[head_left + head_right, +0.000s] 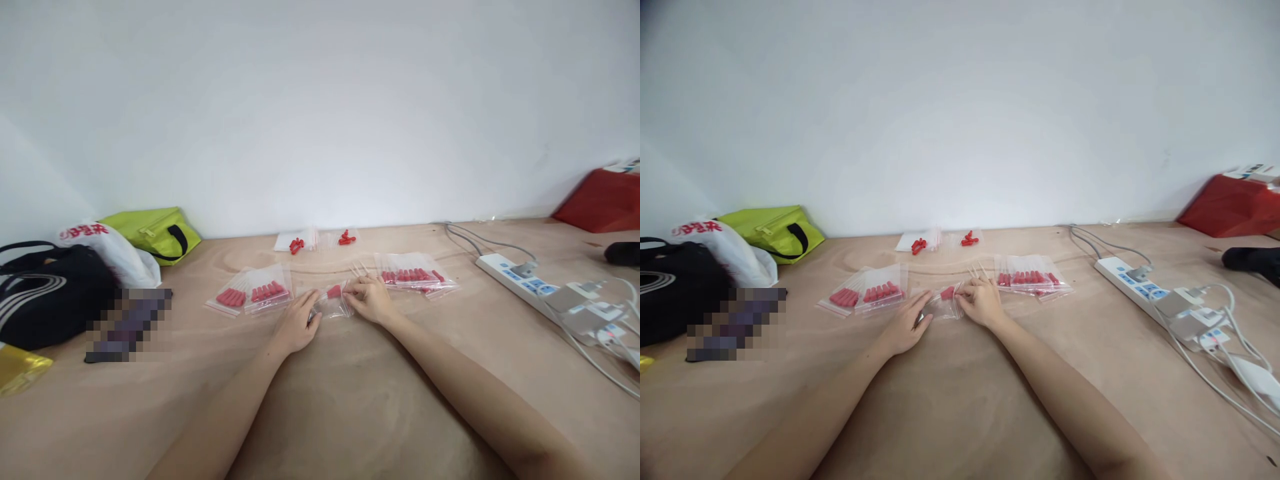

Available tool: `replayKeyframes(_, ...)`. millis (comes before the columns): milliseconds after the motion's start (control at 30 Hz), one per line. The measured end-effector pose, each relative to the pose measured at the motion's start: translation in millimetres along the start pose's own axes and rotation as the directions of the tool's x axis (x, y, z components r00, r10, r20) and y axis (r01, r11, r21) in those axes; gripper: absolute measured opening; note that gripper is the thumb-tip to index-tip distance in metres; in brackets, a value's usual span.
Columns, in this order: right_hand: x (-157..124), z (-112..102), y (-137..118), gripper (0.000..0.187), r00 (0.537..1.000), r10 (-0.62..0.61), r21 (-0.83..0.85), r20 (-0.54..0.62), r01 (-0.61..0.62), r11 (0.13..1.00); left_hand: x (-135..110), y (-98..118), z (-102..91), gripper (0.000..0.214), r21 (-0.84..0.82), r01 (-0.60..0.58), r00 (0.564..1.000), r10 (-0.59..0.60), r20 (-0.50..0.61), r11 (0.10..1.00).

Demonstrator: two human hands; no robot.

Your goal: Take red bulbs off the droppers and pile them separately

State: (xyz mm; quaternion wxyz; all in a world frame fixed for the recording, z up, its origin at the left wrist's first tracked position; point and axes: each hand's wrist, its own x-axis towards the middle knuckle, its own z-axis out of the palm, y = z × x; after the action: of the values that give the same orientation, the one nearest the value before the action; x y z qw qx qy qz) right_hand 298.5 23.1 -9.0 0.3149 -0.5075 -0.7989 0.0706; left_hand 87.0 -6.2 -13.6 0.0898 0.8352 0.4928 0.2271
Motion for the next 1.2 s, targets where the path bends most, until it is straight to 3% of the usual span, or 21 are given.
replayKeyframes(133,4.5,3.5,-6.7,0.019,0.999,0.039,-0.083,0.033,-0.036,0.996,0.3,1.1,-1.0,0.044,-0.007,-0.016,1.000,0.016,0.012,1.000)
replayKeyframes(300,4.4,0.7,-7.0,0.025,0.993,-0.027,-0.200,0.114,0.050,0.978,1.6,3.5,-4.1,0.035,-0.018,-0.008,1.000,0.008,0.008,1.000)
replayKeyframes(533,3.4,1.6,-8.3,0.027,0.990,-0.055,-0.172,0.133,0.077,0.982,1.6,3.3,-2.6,0.037,0.020,0.001,1.000,-0.001,0.021,1.000)
replayKeyframes(633,2.9,1.2,-8.9,0.018,0.988,-0.084,-0.144,0.128,0.102,0.984,0.9,2.0,-1.2,0.040,0.032,-0.015,1.000,0.014,0.018,0.999)
replayKeyframes(1033,-1.5,-0.3,-3.2,0.015,0.957,-0.257,0.105,0.136,0.244,0.964,1.3,-0.6,-0.3,0.041,0.046,-0.009,0.999,0.007,0.042,0.999)
replayKeyframes(1133,2.1,-5.9,3.6,0.016,0.965,-0.239,0.341,0.111,0.189,0.921,1.6,-0.8,-0.4,0.042,0.075,0.008,0.996,-0.015,0.090,0.997)
replayKeyframes(1200,5.7,-14.8,13.2,0.018,0.982,-0.146,0.516,0.119,0.064,0.854,1.5,0.4,-1.4,0.045,0.098,0.024,0.991,-0.036,0.125,0.995)
